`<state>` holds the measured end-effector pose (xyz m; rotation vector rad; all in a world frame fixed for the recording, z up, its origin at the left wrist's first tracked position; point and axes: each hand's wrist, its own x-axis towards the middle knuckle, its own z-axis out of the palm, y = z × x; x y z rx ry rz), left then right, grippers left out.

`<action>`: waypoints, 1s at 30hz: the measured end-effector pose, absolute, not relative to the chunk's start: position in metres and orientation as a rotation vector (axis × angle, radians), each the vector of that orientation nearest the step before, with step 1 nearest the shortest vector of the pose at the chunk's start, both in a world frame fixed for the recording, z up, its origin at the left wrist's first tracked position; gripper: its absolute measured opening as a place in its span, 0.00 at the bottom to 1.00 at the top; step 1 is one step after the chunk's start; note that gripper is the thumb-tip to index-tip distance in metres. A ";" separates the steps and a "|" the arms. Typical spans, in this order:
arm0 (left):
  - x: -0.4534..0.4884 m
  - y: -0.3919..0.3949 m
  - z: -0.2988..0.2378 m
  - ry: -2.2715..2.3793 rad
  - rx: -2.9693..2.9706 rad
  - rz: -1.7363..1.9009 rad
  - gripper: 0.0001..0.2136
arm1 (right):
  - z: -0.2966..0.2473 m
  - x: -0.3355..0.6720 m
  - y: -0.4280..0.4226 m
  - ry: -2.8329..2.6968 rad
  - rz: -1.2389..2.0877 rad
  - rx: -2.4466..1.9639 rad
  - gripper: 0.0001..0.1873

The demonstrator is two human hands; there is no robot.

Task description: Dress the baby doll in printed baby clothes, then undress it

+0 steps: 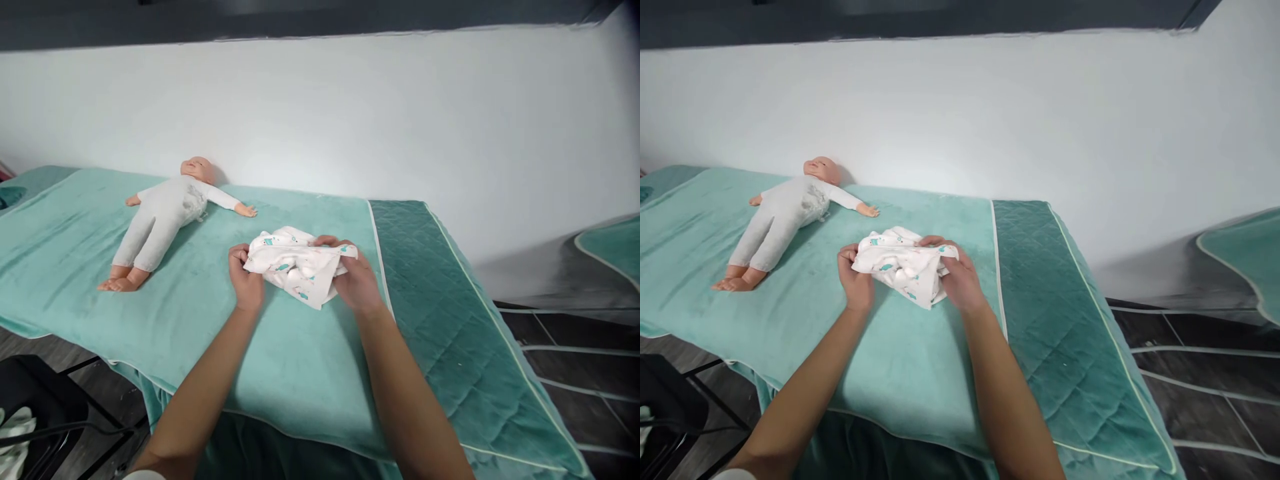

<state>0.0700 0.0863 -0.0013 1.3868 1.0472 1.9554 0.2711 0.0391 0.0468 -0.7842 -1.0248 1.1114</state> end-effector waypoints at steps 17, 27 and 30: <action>0.072 0.087 0.004 1.070 1.527 1.594 0.19 | 0.028 0.287 0.043 -0.996 1.206 -0.794 0.19; 0.067 0.077 0.007 1.178 1.291 1.674 0.18 | 0.050 0.264 0.033 -1.402 1.215 -0.679 0.17; 0.071 0.084 0.002 0.927 1.153 1.508 0.13 | 0.036 0.261 0.044 -1.341 0.851 -0.994 0.40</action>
